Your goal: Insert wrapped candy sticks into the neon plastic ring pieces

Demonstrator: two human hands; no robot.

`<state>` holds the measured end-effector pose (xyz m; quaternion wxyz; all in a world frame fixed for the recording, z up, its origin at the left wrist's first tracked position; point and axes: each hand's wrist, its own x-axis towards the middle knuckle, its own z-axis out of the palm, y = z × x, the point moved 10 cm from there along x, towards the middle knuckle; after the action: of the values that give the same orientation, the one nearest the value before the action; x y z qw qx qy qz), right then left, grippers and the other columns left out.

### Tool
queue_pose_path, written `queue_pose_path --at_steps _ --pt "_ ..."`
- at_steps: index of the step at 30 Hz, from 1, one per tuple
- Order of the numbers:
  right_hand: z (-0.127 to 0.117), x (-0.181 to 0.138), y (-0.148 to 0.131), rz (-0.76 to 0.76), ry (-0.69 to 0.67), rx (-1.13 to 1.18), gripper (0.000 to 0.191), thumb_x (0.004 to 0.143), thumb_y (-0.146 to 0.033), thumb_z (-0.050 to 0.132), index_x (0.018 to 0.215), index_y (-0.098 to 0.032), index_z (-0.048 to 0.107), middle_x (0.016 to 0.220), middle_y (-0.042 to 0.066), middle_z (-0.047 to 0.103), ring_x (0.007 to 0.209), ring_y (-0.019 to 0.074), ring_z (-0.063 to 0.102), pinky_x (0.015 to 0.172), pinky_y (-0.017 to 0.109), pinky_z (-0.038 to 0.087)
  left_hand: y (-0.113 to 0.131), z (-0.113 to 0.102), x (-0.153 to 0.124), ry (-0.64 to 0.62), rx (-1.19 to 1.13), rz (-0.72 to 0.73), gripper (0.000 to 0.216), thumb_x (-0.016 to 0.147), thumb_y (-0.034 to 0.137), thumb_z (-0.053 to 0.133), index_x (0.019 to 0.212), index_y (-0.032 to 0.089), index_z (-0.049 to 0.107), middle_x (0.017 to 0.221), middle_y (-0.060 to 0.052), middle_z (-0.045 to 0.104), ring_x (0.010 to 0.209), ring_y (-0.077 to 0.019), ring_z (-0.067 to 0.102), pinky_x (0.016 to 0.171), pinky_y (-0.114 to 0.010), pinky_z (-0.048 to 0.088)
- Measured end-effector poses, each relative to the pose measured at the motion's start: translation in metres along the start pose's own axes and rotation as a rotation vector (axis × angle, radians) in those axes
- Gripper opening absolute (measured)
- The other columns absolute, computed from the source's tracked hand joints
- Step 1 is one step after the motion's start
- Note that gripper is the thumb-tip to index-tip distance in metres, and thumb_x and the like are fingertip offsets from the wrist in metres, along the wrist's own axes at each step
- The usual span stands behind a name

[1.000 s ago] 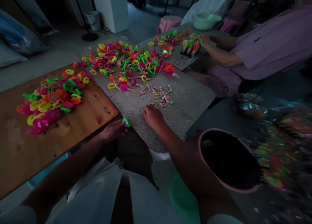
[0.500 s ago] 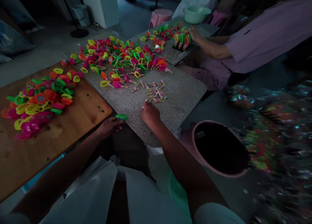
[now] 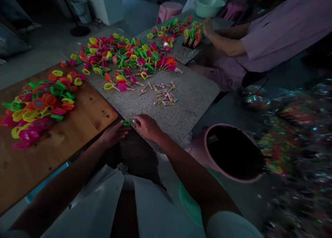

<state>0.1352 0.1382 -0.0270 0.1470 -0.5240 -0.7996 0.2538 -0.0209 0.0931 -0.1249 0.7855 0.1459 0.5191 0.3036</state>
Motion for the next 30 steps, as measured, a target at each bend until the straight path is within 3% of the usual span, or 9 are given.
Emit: queue_pose_path --at_steps 5,13,22,26,30 --pt "0.005 0.0 -0.01 -0.074 0.016 0.103 0.024 0.097 -0.01 0.062 0.114 -0.02 0.076 0.108 0.007 0.074 0.104 0.0194 0.066 0.1 0.032 0.049 -0.006 0.001 -0.003 -0.005 -0.124 -0.05 0.033 0.106 0.045 0.064 0.109 0.015 0.077 0.104 -0.013 0.082 0.07 -0.0105 0.073 0.06 -0.018 0.058" --pt "0.002 -0.005 -0.013 -0.062 0.062 0.309 0.02 0.096 -0.015 0.06 0.111 -0.02 0.071 0.109 0.006 0.072 0.096 0.0167 0.066 0.09 0.029 0.051 -0.007 0.019 -0.011 -0.183 -0.211 -0.086 0.035 0.11 0.045 0.056 0.114 0.018 0.077 0.107 -0.01 0.082 0.071 -0.0102 0.072 0.059 -0.018 0.056" --pt "-0.002 -0.008 -0.016 -0.075 0.069 0.335 0.02 0.094 -0.016 0.057 0.11 -0.021 0.068 0.11 0.006 0.071 0.096 0.0175 0.066 0.09 0.03 0.052 -0.009 0.018 -0.012 -0.264 -0.157 -0.017 0.024 0.102 0.038 0.07 0.119 0.021 0.076 0.122 -0.009 0.08 0.079 -0.0112 0.072 0.069 -0.021 0.057" --pt "-0.005 -0.011 -0.015 -0.035 0.071 0.406 0.019 0.097 -0.02 0.056 0.112 -0.021 0.069 0.109 0.006 0.075 0.097 0.0177 0.069 0.092 0.03 0.053 -0.004 0.02 -0.016 -0.306 -0.099 0.061 0.036 0.094 0.042 0.081 0.123 0.022 0.074 0.122 -0.01 0.079 0.083 -0.0138 0.074 0.07 -0.023 0.059" --pt "-0.01 -0.012 -0.016 -0.088 0.064 0.42 0.021 0.1 -0.022 0.056 0.115 -0.021 0.071 0.112 0.006 0.076 0.102 0.0181 0.07 0.095 0.031 0.054 0.003 0.02 -0.017 -0.31 -0.023 0.119 0.045 0.09 0.049 0.084 0.122 0.02 0.073 0.117 -0.011 0.079 0.083 -0.016 0.076 0.068 -0.024 0.06"
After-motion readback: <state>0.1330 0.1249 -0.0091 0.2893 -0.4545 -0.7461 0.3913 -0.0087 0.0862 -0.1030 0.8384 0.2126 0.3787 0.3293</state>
